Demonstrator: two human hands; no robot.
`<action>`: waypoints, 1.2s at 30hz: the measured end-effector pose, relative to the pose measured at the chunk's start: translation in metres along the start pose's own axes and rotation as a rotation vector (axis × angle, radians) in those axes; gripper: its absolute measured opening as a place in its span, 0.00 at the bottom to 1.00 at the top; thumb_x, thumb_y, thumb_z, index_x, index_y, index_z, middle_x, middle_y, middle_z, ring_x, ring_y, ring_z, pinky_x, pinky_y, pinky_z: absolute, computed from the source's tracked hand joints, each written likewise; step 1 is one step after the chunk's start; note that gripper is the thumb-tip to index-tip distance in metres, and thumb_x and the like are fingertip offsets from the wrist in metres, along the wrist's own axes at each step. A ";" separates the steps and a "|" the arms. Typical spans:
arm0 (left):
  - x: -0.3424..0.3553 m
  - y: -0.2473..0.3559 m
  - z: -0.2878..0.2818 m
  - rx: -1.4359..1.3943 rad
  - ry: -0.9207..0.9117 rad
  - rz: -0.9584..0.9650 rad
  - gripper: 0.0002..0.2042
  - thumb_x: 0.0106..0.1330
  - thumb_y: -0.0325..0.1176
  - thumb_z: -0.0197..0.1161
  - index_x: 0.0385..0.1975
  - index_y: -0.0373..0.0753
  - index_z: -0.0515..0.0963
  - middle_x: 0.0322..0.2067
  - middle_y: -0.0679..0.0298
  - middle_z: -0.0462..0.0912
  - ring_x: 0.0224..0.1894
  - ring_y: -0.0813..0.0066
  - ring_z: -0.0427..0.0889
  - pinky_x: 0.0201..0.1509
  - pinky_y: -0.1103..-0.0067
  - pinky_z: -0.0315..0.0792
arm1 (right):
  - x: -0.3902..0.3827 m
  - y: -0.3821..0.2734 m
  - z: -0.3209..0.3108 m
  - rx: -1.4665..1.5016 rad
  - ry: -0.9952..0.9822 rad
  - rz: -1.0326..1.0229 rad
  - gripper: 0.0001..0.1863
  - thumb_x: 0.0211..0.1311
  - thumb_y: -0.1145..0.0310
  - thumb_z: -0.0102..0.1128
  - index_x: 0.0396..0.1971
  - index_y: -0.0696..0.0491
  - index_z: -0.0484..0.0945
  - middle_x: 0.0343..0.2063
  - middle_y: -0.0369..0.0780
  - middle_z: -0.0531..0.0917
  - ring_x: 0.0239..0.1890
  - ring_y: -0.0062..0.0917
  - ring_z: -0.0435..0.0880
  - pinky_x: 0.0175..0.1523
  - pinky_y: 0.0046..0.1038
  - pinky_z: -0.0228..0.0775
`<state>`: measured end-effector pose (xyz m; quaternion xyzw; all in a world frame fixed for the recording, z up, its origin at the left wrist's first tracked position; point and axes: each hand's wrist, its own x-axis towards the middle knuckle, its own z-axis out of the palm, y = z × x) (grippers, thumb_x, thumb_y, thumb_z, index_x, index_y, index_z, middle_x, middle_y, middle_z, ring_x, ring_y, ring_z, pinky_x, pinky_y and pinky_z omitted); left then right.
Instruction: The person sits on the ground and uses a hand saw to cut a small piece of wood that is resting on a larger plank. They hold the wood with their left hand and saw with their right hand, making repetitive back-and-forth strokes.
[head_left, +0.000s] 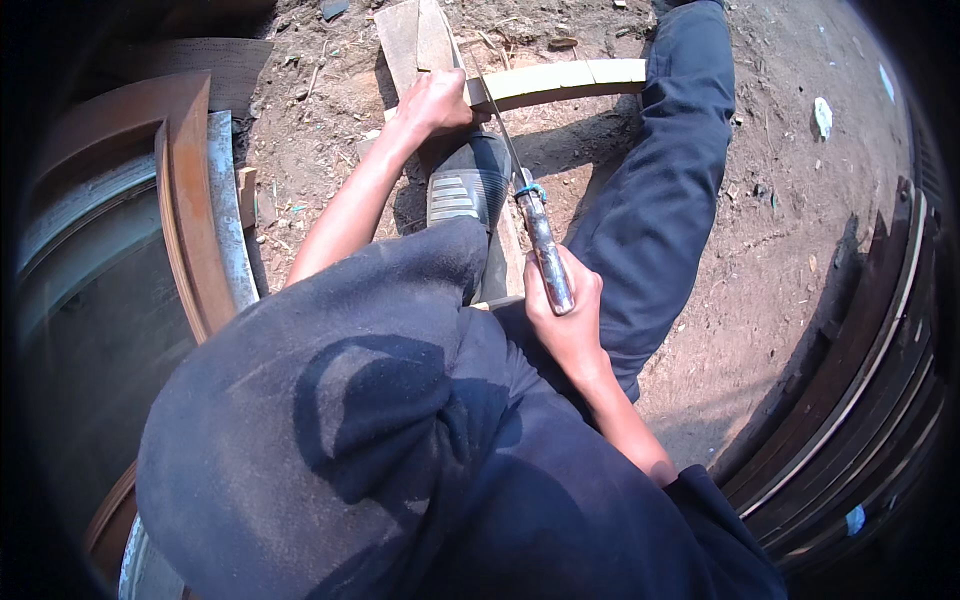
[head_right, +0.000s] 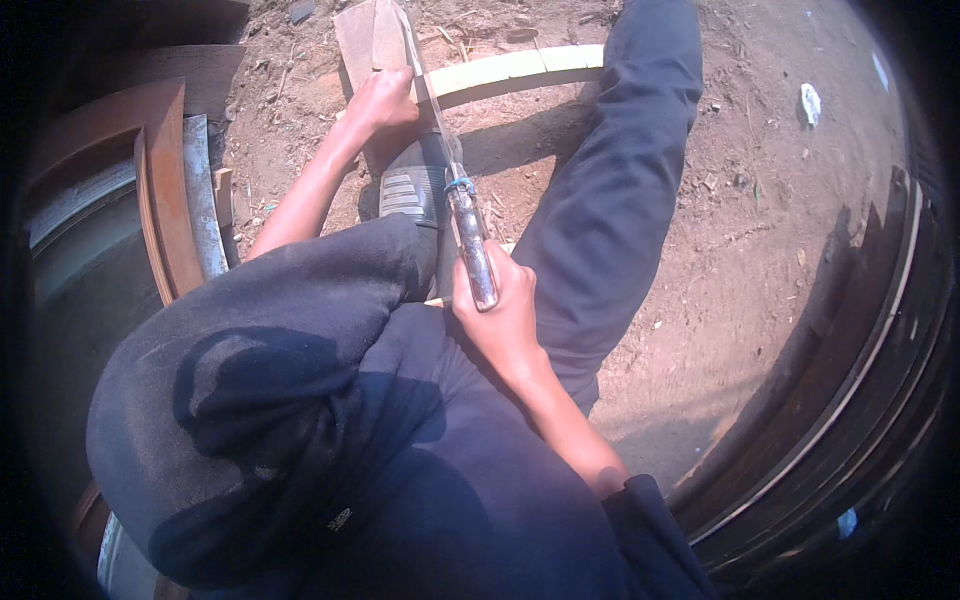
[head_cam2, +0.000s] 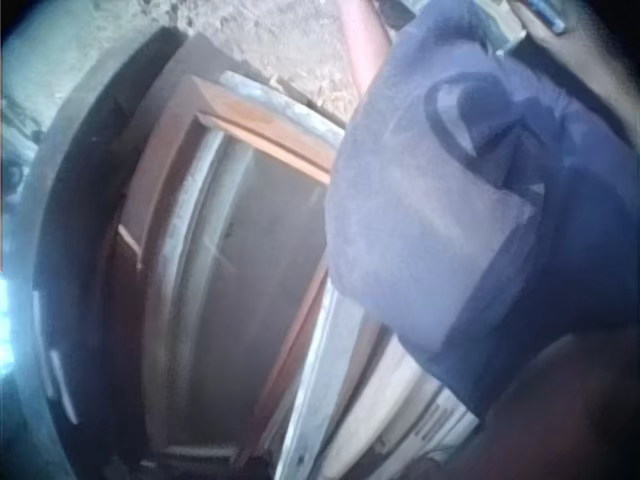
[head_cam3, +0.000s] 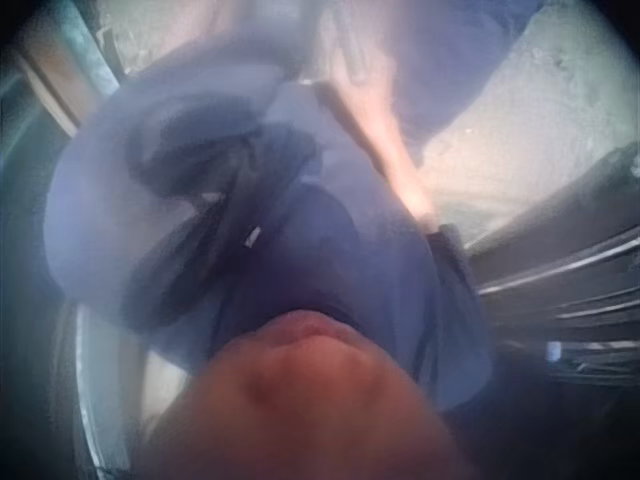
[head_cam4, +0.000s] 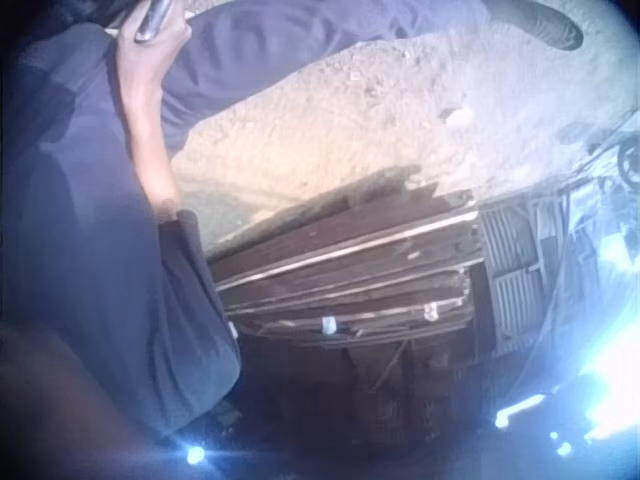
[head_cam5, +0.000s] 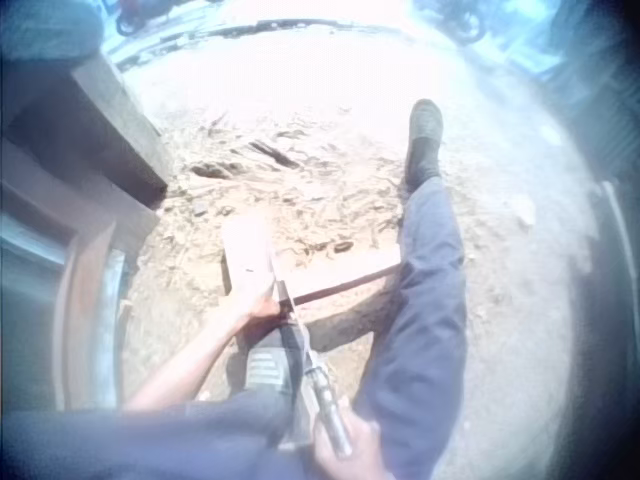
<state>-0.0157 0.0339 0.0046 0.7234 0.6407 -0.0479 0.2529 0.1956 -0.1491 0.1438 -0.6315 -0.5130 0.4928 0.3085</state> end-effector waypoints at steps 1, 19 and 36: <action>-0.002 0.000 -0.004 -0.008 -0.013 -0.005 0.15 0.46 0.28 0.56 0.34 0.27 0.77 0.36 0.38 0.80 0.43 0.43 0.81 0.51 0.61 0.75 | 0.003 0.001 0.003 -0.011 -0.013 -0.014 0.06 0.54 0.75 0.57 0.22 0.61 0.74 0.14 0.47 0.76 0.17 0.34 0.82 0.26 0.29 0.69; 0.007 -0.006 0.015 -0.003 0.011 0.068 0.23 0.49 0.43 0.70 0.31 0.25 0.78 0.32 0.40 0.81 0.39 0.45 0.83 0.44 0.61 0.77 | 0.075 -0.010 0.039 -0.060 0.003 0.006 0.12 0.57 0.70 0.59 0.19 0.60 0.72 0.15 0.51 0.76 0.20 0.44 0.79 0.28 0.38 0.68; 0.008 -0.009 0.015 0.028 0.079 0.038 0.22 0.51 0.43 0.68 0.30 0.25 0.78 0.31 0.40 0.82 0.40 0.46 0.83 0.45 0.62 0.77 | 0.000 -0.006 0.003 -0.024 -0.037 0.053 0.09 0.56 0.71 0.59 0.20 0.58 0.74 0.12 0.48 0.74 0.18 0.42 0.79 0.26 0.37 0.69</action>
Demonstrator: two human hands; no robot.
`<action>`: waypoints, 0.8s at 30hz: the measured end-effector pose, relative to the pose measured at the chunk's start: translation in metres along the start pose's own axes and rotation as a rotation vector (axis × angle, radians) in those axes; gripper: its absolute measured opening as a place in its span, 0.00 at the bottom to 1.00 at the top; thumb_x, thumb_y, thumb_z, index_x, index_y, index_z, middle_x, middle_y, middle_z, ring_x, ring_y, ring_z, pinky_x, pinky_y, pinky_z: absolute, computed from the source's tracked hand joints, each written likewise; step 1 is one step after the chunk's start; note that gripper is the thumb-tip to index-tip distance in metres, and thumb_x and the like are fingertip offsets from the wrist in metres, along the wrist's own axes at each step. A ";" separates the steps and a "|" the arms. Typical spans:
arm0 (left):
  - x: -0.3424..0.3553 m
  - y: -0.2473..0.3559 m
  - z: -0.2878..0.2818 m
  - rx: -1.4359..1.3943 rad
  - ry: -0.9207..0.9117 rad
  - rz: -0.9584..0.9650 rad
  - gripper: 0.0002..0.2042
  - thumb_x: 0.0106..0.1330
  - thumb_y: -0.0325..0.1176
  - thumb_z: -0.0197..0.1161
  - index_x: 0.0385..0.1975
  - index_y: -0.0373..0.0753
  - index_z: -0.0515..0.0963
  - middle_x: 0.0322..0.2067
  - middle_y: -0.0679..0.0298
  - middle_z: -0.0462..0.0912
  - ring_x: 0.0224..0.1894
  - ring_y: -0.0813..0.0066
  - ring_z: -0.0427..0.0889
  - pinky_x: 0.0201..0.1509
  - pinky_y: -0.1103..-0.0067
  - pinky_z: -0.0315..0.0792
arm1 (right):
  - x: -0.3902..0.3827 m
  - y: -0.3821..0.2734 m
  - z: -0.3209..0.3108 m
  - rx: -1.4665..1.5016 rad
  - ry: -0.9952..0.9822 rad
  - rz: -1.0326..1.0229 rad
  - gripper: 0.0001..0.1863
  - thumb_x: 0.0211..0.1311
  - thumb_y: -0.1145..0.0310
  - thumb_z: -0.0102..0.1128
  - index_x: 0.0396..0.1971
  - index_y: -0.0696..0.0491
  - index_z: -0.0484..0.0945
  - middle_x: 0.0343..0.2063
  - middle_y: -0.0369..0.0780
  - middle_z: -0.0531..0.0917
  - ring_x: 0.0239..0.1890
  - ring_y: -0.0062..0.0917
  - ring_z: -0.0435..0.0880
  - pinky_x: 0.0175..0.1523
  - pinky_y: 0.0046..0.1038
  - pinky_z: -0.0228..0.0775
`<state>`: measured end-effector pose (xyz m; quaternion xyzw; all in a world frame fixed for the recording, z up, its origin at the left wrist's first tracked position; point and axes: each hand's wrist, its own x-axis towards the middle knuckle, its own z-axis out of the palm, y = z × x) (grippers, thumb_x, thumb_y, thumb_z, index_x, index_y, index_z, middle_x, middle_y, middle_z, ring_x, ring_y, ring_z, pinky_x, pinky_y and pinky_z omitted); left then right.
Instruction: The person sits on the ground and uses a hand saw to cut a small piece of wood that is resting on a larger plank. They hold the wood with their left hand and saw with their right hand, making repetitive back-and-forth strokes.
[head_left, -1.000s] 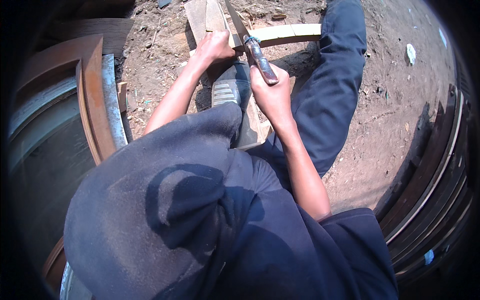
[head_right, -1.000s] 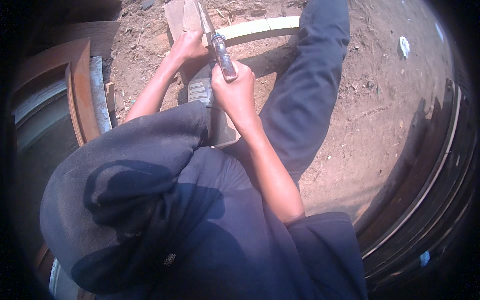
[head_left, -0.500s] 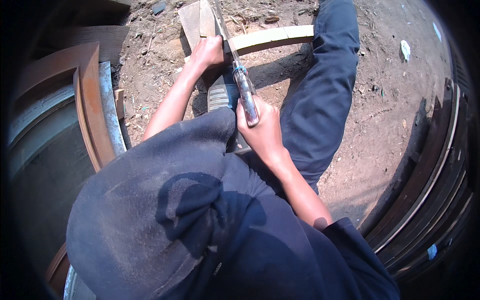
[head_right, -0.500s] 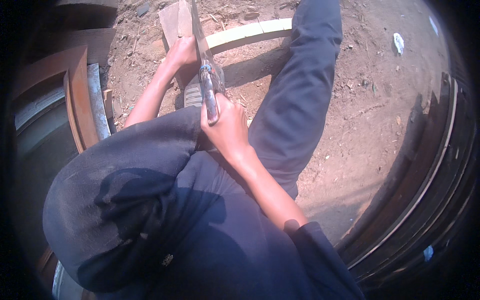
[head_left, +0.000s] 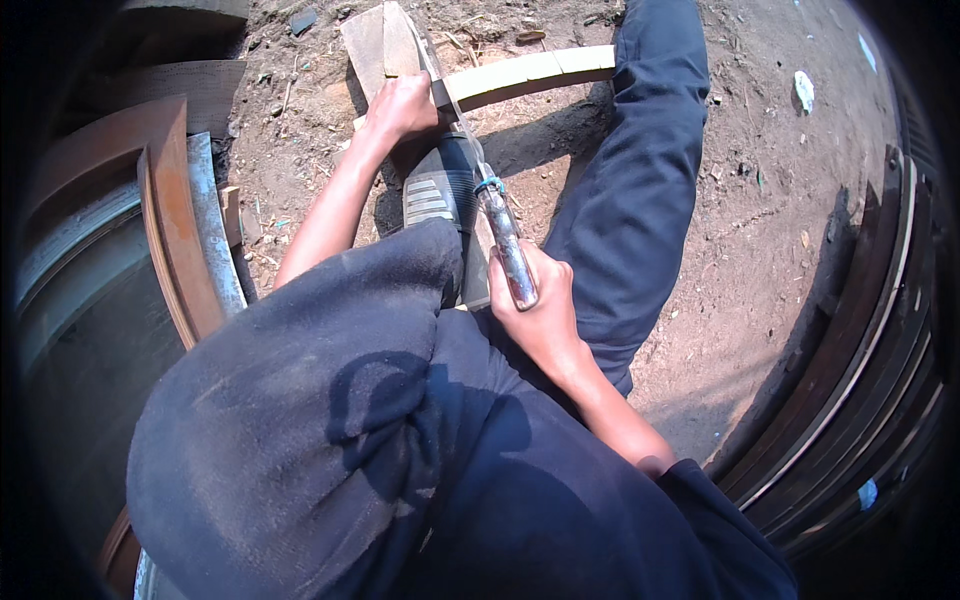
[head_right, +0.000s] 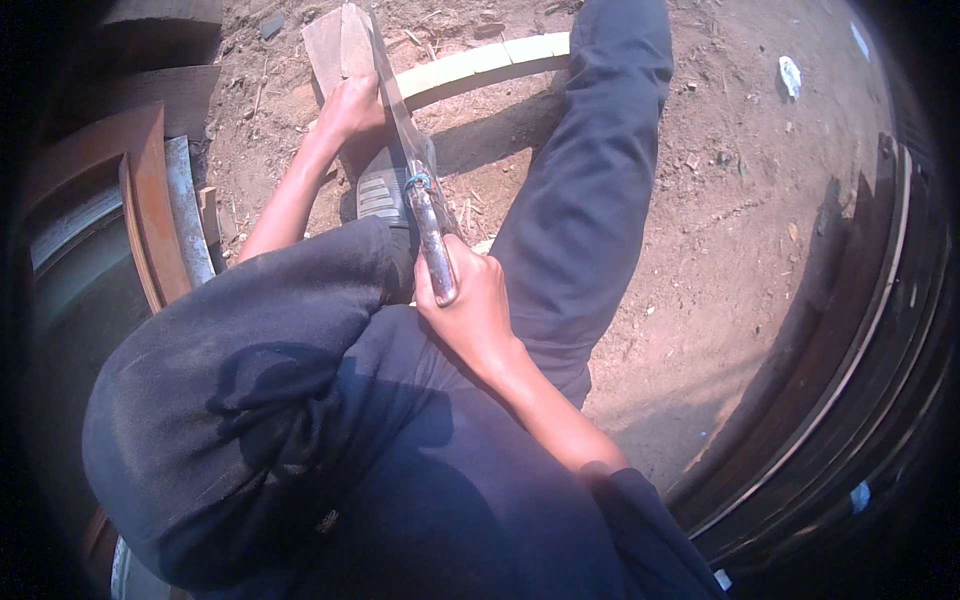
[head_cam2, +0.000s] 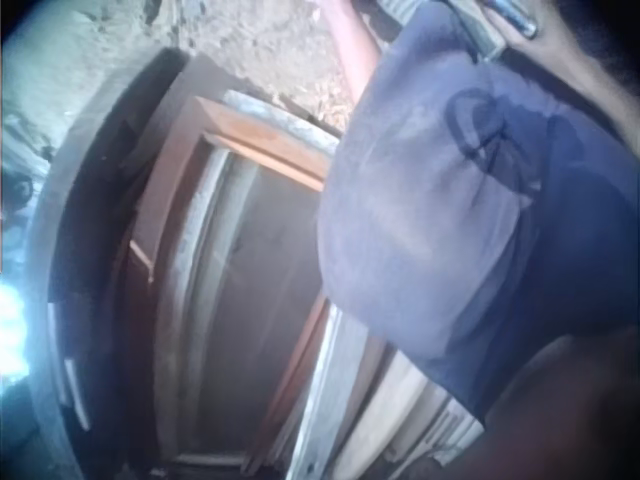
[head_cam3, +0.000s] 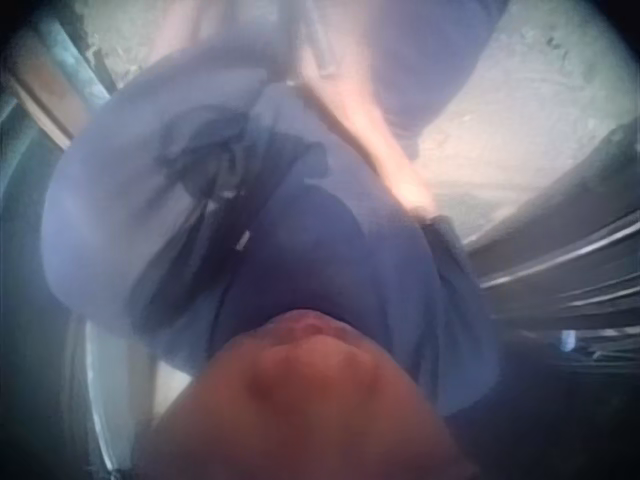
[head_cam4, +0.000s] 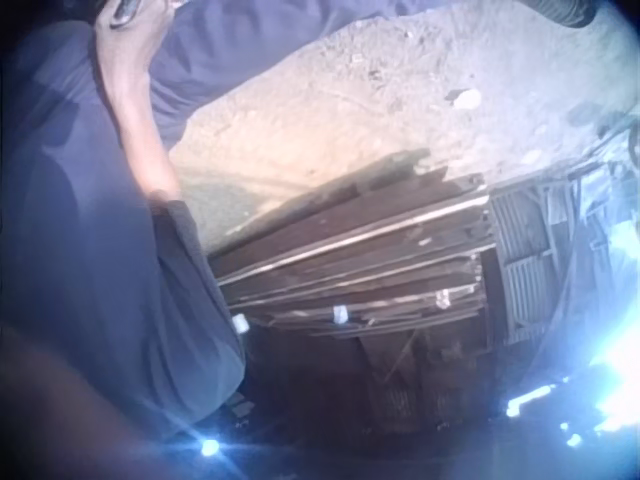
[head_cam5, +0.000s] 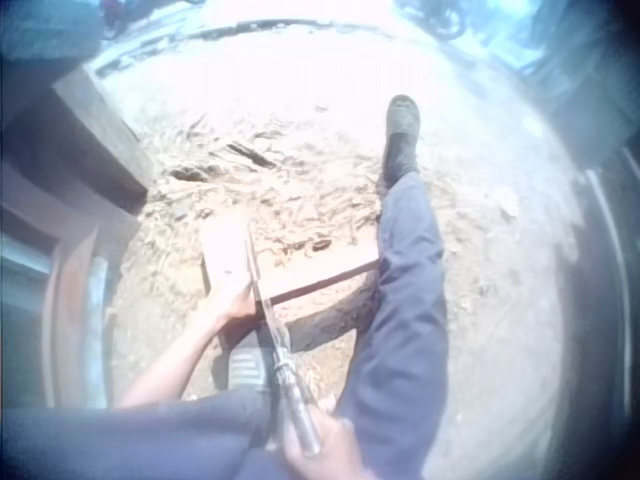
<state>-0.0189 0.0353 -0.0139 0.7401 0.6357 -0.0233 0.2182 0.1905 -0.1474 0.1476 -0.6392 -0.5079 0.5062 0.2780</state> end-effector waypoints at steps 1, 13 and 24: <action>-0.001 -0.001 -0.001 -0.018 -0.007 0.008 0.22 0.51 0.44 0.68 0.30 0.25 0.77 0.31 0.40 0.82 0.41 0.45 0.83 0.46 0.61 0.76 | 0.001 -0.001 0.001 -0.007 -0.003 -0.014 0.10 0.56 0.71 0.59 0.19 0.59 0.73 0.12 0.48 0.73 0.18 0.42 0.79 0.26 0.37 0.68; -0.004 0.009 -0.018 0.013 -0.084 0.011 0.17 0.46 0.32 0.60 0.34 0.27 0.77 0.35 0.39 0.81 0.42 0.44 0.82 0.47 0.62 0.77 | 0.018 0.011 0.007 0.076 0.082 -0.046 0.09 0.57 0.74 0.56 0.19 0.61 0.73 0.11 0.44 0.71 0.14 0.21 0.71 0.23 0.30 0.62; -0.007 -0.002 -0.010 -0.019 -0.021 0.046 0.16 0.44 0.32 0.62 0.30 0.26 0.78 0.30 0.39 0.81 0.38 0.44 0.82 0.45 0.62 0.78 | 0.030 0.003 0.007 0.100 0.040 -0.003 0.09 0.58 0.75 0.58 0.20 0.62 0.74 0.11 0.39 0.71 0.18 0.13 0.69 0.25 0.24 0.63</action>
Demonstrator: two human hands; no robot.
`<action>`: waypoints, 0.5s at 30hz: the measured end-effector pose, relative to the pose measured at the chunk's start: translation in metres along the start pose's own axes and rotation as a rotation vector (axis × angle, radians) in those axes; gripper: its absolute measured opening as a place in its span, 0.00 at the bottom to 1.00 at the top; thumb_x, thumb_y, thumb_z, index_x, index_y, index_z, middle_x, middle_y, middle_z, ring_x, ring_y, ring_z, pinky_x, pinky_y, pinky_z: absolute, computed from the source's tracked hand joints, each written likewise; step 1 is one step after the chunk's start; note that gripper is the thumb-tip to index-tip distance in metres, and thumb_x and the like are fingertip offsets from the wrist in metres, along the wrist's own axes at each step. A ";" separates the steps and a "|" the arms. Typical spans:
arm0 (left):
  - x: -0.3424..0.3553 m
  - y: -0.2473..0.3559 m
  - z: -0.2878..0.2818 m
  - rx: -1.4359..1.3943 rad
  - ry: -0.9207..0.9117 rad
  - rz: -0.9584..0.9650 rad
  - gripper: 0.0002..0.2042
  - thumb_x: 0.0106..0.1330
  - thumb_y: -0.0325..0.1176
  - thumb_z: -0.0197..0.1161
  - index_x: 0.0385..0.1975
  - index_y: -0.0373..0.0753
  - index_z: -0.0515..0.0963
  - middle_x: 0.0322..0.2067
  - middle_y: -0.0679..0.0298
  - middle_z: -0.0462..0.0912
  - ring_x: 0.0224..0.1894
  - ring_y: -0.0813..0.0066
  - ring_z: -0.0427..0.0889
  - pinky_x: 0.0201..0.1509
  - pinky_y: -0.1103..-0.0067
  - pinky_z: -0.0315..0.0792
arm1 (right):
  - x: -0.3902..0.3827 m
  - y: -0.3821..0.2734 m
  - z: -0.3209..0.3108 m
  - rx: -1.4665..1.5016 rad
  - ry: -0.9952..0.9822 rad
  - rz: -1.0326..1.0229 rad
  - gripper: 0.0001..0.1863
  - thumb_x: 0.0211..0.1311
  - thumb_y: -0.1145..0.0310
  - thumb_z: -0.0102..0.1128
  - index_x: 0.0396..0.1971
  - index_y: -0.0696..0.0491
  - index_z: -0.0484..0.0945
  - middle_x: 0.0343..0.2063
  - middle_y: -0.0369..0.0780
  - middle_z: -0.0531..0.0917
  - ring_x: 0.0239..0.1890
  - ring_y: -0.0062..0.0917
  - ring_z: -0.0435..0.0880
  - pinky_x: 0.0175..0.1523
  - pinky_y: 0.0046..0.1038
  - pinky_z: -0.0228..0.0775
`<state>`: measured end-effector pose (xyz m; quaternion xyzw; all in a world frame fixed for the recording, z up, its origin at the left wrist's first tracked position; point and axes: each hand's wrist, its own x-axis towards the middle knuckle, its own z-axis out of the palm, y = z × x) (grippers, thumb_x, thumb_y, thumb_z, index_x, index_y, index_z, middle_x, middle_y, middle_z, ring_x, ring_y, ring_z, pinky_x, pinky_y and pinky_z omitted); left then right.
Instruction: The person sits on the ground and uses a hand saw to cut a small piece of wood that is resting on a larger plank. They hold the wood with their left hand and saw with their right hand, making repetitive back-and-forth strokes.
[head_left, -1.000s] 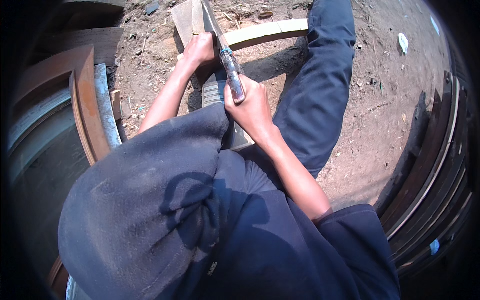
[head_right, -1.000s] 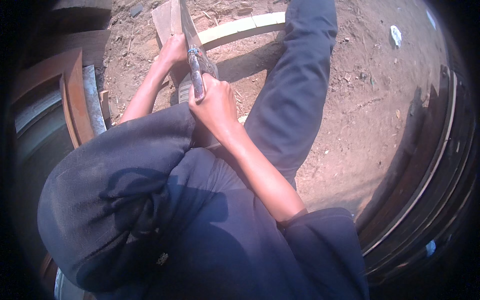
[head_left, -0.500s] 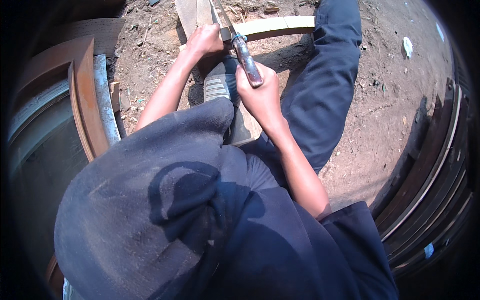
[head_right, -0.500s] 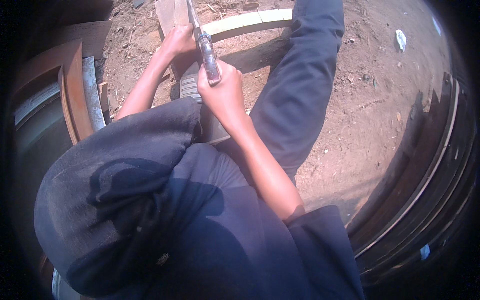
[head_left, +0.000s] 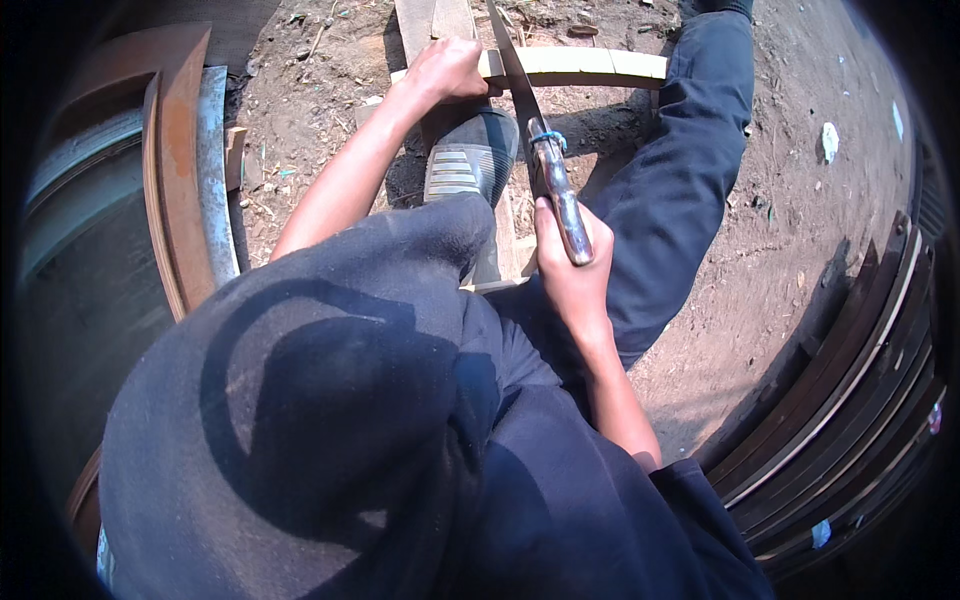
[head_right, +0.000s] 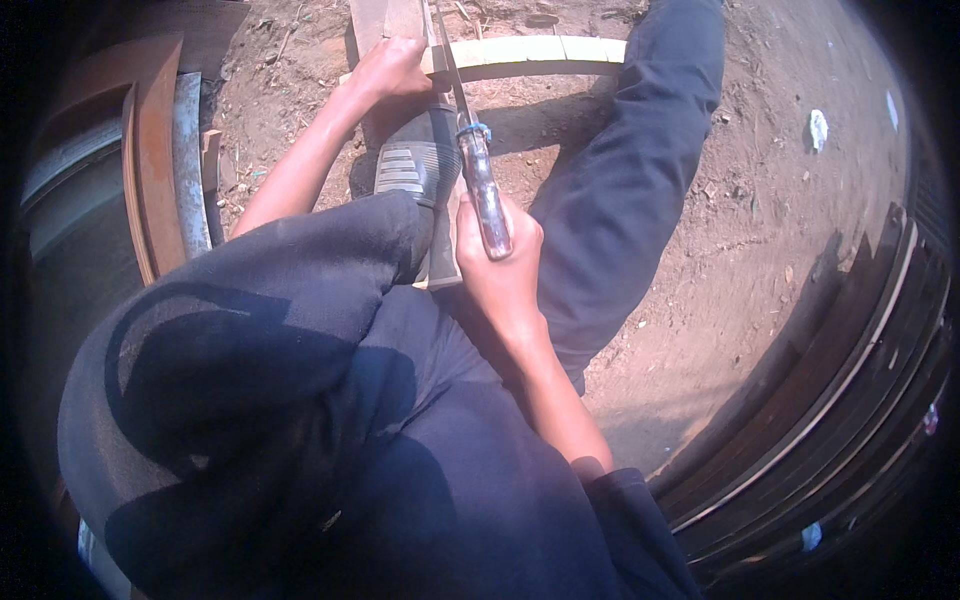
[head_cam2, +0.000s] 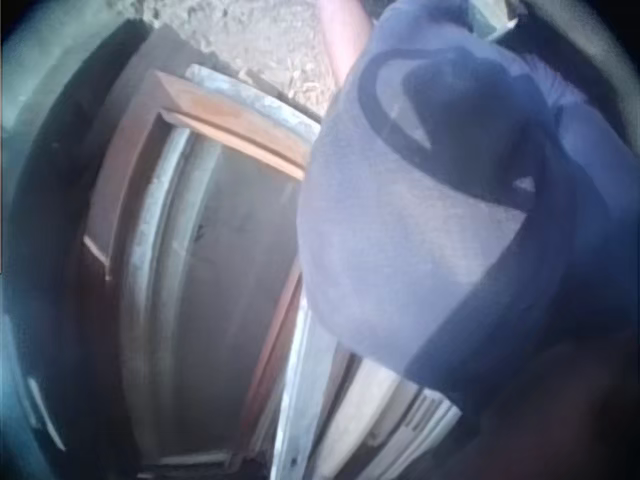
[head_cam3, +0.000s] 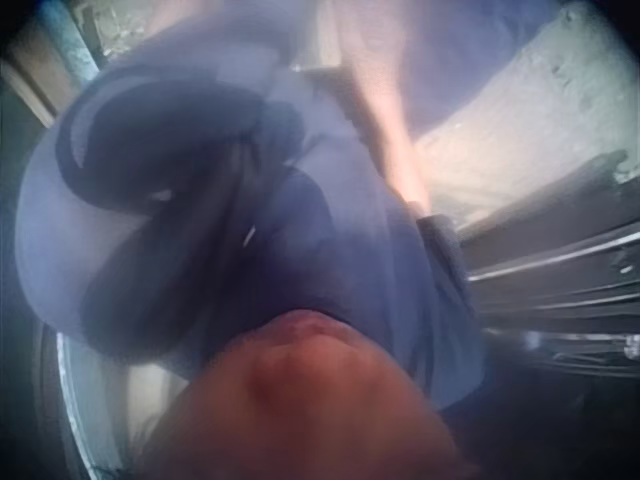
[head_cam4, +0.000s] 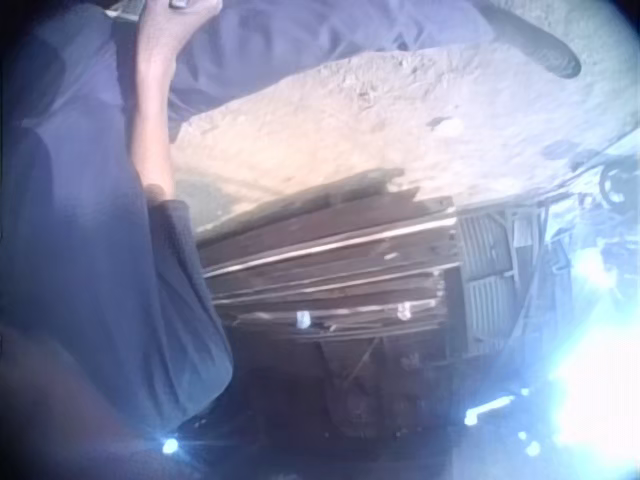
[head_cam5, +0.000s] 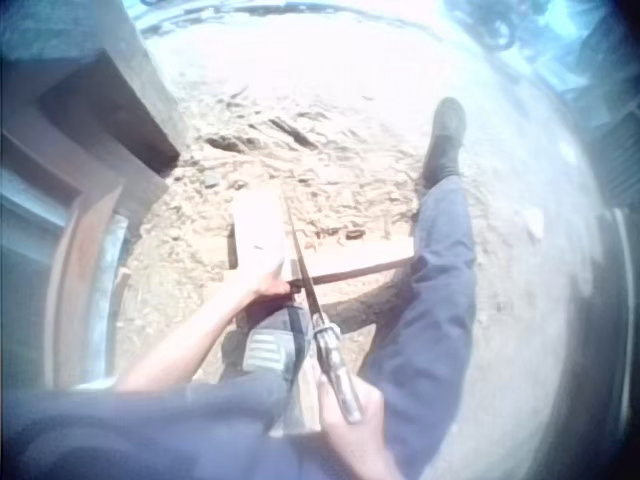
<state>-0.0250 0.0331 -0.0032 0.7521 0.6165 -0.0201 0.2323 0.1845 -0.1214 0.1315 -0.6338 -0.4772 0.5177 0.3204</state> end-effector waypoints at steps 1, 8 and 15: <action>0.002 0.004 0.000 -0.002 -0.001 0.020 0.15 0.44 0.32 0.61 0.30 0.26 0.78 0.30 0.39 0.81 0.38 0.44 0.82 0.45 0.62 0.78 | -0.017 0.000 -0.010 -0.046 -0.021 0.062 0.07 0.58 0.76 0.57 0.21 0.62 0.75 0.12 0.40 0.73 0.18 0.14 0.72 0.26 0.23 0.65; 0.007 0.005 0.003 0.001 0.018 0.068 0.15 0.45 0.34 0.63 0.28 0.27 0.79 0.29 0.38 0.80 0.36 0.45 0.83 0.43 0.63 0.78 | 0.061 -0.012 0.025 -0.035 0.032 -0.075 0.14 0.60 0.72 0.55 0.17 0.61 0.68 0.11 0.38 0.67 0.18 0.13 0.63 0.24 0.27 0.58; -0.003 0.002 -0.007 -0.027 -0.034 -0.024 0.15 0.45 0.32 0.61 0.30 0.26 0.77 0.30 0.38 0.81 0.38 0.45 0.83 0.44 0.62 0.77 | -0.029 -0.010 -0.015 -0.005 -0.027 0.044 0.08 0.60 0.75 0.56 0.22 0.61 0.74 0.13 0.35 0.71 0.20 0.11 0.67 0.26 0.22 0.62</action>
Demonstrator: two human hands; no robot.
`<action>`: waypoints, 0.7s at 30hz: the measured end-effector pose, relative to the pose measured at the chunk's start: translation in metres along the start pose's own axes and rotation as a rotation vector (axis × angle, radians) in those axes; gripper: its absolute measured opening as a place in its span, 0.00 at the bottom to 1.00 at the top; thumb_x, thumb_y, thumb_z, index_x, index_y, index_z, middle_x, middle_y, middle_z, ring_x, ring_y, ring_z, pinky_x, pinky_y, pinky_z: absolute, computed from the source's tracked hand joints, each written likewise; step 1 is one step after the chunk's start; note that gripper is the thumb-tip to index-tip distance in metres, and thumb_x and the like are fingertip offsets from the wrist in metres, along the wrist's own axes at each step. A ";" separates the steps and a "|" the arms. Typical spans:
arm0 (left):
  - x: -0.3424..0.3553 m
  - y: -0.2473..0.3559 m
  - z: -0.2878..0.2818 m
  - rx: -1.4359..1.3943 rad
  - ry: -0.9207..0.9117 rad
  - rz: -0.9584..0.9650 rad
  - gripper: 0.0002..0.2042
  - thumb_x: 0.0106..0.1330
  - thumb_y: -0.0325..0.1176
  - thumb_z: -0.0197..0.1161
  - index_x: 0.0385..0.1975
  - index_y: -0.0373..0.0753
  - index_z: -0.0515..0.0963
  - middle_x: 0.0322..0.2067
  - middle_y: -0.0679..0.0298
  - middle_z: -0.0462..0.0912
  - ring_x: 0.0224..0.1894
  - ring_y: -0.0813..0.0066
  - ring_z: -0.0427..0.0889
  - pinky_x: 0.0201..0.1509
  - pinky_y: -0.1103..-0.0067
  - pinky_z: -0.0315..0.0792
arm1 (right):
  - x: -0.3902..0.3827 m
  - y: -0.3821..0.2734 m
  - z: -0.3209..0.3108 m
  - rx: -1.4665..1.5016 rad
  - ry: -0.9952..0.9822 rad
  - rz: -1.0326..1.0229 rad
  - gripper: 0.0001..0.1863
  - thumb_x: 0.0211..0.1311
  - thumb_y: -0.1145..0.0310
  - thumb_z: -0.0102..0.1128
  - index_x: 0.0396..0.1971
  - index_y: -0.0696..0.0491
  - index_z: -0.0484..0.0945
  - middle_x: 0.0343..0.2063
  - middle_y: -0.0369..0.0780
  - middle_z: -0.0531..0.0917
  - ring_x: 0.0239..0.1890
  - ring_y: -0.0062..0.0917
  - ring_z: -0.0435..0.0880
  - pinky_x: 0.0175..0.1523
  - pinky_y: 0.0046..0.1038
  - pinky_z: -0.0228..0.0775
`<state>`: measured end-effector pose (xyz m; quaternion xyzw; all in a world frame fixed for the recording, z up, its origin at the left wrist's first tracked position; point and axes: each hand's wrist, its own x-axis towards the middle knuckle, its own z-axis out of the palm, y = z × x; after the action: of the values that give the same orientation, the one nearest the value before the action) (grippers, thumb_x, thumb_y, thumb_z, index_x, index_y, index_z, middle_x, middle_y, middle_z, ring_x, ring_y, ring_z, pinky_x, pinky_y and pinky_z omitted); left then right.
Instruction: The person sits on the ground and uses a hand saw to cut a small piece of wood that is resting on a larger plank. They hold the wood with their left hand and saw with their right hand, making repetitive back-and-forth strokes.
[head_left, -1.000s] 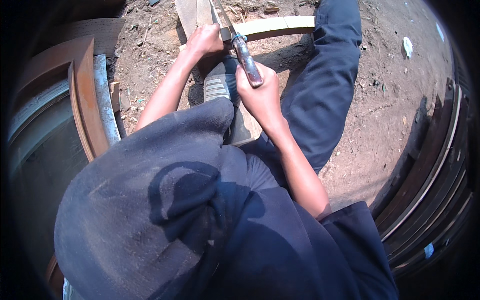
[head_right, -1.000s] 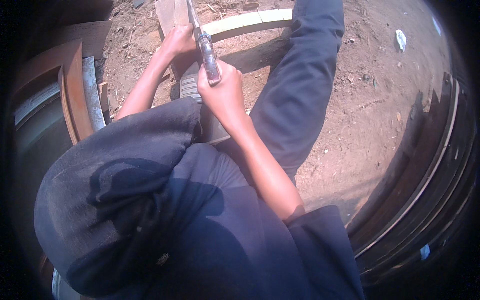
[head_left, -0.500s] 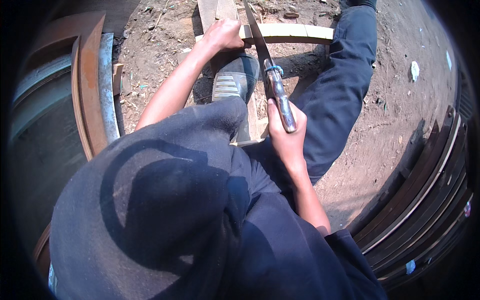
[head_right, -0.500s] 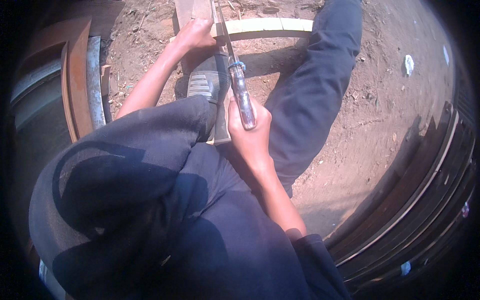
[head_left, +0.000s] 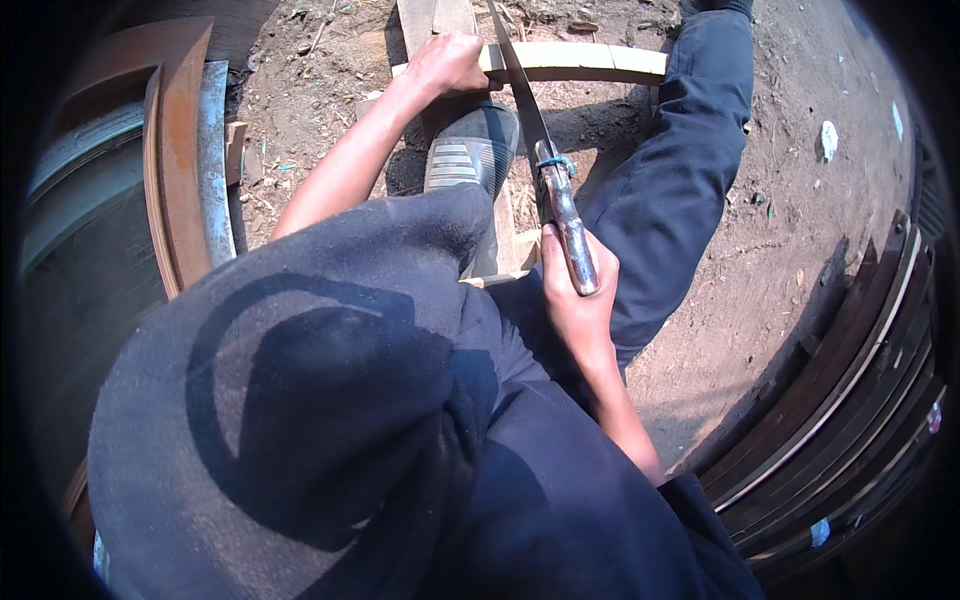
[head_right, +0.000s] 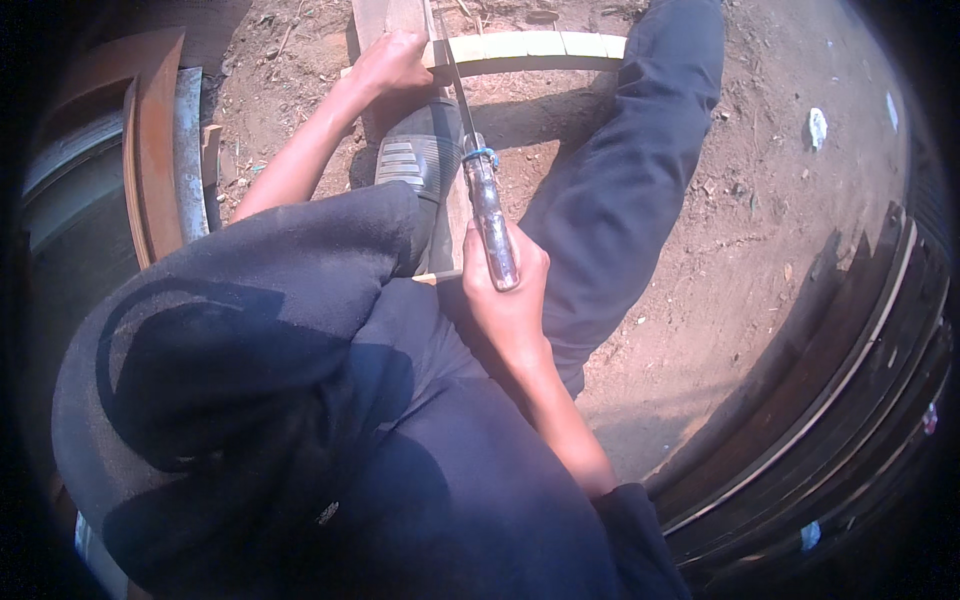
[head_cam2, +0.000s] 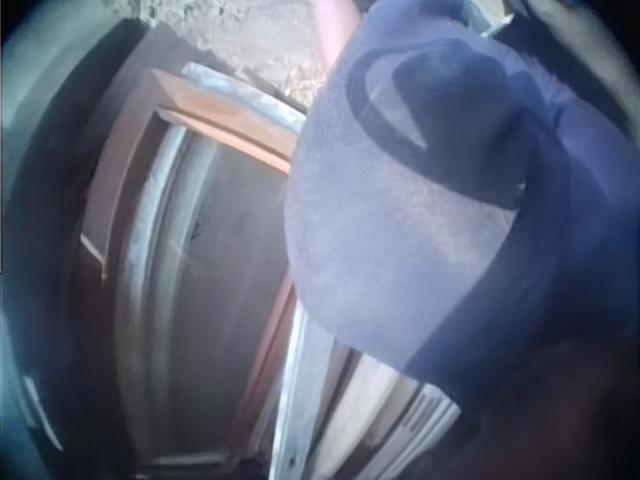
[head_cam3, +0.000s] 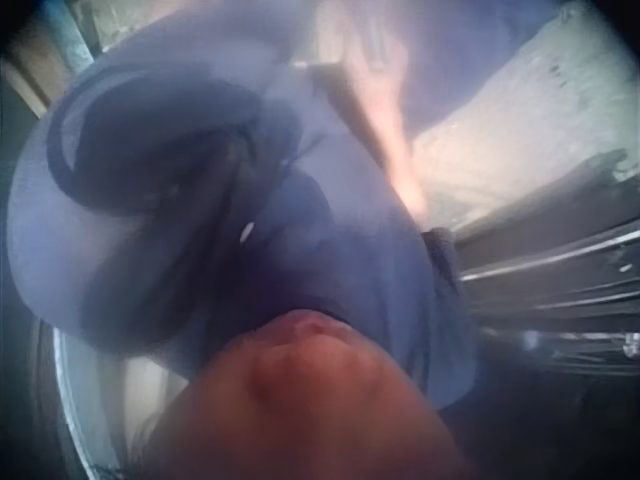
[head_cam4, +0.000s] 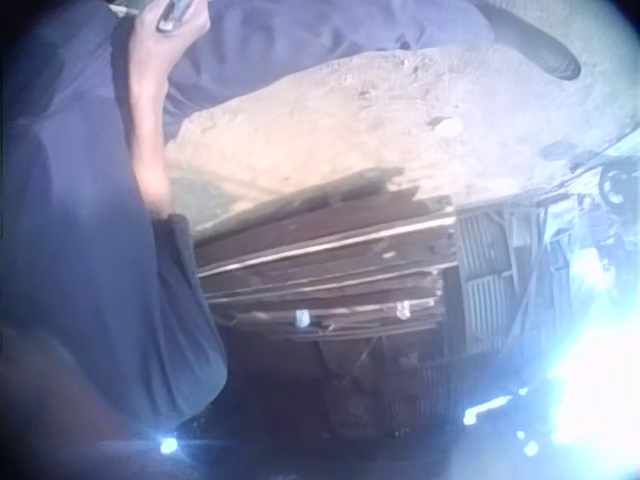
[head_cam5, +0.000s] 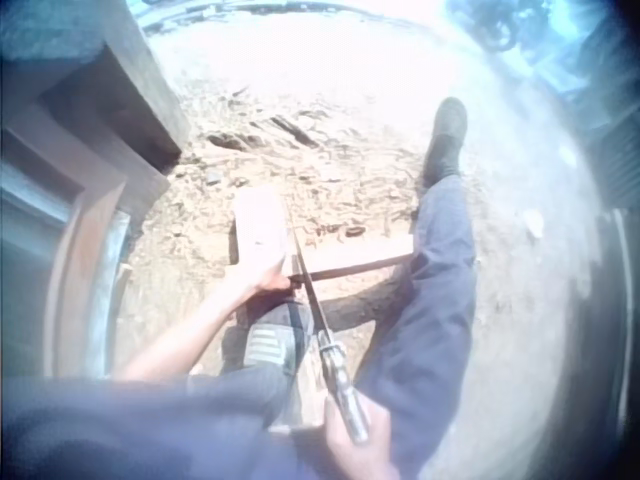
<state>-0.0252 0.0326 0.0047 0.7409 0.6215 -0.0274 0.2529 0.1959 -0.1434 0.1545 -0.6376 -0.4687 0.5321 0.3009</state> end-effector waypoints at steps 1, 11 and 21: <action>-0.001 0.002 -0.004 -0.009 0.002 -0.009 0.15 0.45 0.32 0.62 0.30 0.26 0.77 0.30 0.38 0.81 0.38 0.45 0.83 0.44 0.62 0.77 | 0.008 0.004 0.006 0.018 -0.012 0.020 0.09 0.60 0.74 0.56 0.21 0.61 0.74 0.13 0.35 0.71 0.19 0.12 0.68 0.25 0.23 0.62; 0.004 0.001 0.006 0.002 0.013 0.019 0.15 0.45 0.30 0.59 0.32 0.26 0.77 0.32 0.38 0.81 0.40 0.42 0.82 0.46 0.61 0.77 | -0.001 0.010 0.005 0.000 0.045 -0.032 0.10 0.58 0.75 0.55 0.19 0.61 0.72 0.11 0.41 0.71 0.17 0.16 0.71 0.26 0.26 0.65; 0.015 0.008 0.009 0.002 0.004 0.075 0.14 0.45 0.29 0.60 0.31 0.26 0.77 0.33 0.38 0.80 0.40 0.44 0.82 0.46 0.63 0.77 | 0.057 0.012 0.019 0.026 0.032 -0.064 0.11 0.58 0.73 0.56 0.19 0.61 0.70 0.11 0.41 0.69 0.16 0.16 0.66 0.24 0.28 0.62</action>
<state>-0.0120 0.0414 -0.0062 0.7640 0.5939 -0.0169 0.2516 0.1808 -0.0979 0.1164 -0.6267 -0.4769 0.5183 0.3335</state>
